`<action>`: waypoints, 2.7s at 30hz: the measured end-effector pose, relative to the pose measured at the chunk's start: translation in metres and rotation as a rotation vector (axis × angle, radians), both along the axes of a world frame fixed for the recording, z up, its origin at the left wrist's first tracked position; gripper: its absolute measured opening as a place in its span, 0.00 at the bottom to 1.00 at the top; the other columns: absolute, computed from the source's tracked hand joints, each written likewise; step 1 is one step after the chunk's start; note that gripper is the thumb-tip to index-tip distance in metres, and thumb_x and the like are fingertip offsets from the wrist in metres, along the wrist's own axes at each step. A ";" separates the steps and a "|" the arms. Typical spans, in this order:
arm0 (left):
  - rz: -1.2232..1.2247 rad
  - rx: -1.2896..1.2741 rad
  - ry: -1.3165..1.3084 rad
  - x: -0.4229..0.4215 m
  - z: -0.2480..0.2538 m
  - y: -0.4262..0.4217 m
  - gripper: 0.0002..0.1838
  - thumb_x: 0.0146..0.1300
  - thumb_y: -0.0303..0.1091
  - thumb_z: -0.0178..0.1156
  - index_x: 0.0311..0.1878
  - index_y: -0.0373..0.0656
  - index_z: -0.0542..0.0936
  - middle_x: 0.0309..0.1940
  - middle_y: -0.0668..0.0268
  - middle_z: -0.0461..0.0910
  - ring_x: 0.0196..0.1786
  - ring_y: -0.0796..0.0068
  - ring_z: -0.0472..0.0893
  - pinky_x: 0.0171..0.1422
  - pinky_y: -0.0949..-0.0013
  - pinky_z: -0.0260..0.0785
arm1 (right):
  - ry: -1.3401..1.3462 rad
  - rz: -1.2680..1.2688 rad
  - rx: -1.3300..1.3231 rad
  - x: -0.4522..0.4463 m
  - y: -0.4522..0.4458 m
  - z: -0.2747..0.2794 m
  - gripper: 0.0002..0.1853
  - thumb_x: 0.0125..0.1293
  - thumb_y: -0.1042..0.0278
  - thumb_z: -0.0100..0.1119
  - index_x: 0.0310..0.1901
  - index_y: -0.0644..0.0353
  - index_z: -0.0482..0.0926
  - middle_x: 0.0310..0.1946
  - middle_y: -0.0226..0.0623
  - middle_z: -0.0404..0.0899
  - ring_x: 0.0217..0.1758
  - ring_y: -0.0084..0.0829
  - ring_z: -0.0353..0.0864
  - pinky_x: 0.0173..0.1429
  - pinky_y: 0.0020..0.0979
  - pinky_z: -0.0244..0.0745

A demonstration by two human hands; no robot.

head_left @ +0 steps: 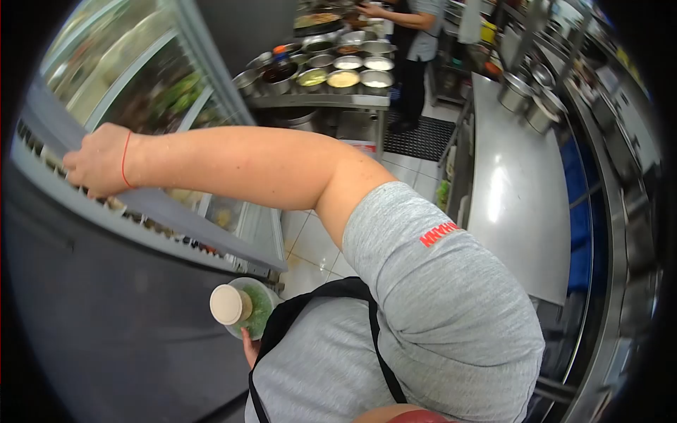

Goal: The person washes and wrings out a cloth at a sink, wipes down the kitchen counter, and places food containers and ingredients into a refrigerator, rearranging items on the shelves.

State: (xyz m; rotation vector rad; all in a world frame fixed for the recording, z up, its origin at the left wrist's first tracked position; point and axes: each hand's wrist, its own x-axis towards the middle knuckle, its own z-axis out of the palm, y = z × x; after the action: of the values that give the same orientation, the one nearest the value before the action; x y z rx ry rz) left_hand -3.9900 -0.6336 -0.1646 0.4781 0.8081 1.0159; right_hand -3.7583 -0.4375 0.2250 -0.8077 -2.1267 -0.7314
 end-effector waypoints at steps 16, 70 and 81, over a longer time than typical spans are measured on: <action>-0.404 0.096 0.101 0.110 -0.023 0.098 0.33 0.63 0.55 0.48 0.63 0.41 0.58 0.60 0.58 0.65 0.60 0.62 0.68 0.64 0.57 0.58 | 0.804 -0.082 0.307 0.282 -0.111 -0.073 0.14 0.56 0.61 0.59 0.42 0.55 0.70 0.47 0.44 0.68 0.46 0.45 0.73 0.47 0.37 0.71; 0.279 0.228 0.389 0.134 0.107 0.325 0.42 0.61 0.55 0.52 0.69 0.47 0.41 0.62 0.59 0.56 0.62 0.66 0.62 0.58 0.65 0.63 | 0.470 0.941 -0.748 0.074 0.253 -0.243 0.26 0.41 0.67 0.73 0.42 0.55 0.69 0.57 0.46 0.66 0.61 0.45 0.65 0.59 0.39 0.65; 0.452 0.067 0.172 0.149 0.101 0.325 0.36 0.64 0.54 0.46 0.68 0.46 0.46 0.63 0.60 0.57 0.62 0.67 0.64 0.59 0.61 0.66 | 0.200 1.063 -0.600 0.086 0.327 -0.194 0.35 0.46 0.47 0.67 0.54 0.55 0.69 0.62 0.44 0.61 0.64 0.44 0.61 0.66 0.42 0.54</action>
State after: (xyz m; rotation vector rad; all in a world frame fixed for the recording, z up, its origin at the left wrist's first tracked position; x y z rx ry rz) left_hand -3.8406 -0.3085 -0.0640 0.4534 1.0674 1.4366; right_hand -3.6719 -0.1100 0.0313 0.0662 -2.1878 0.5320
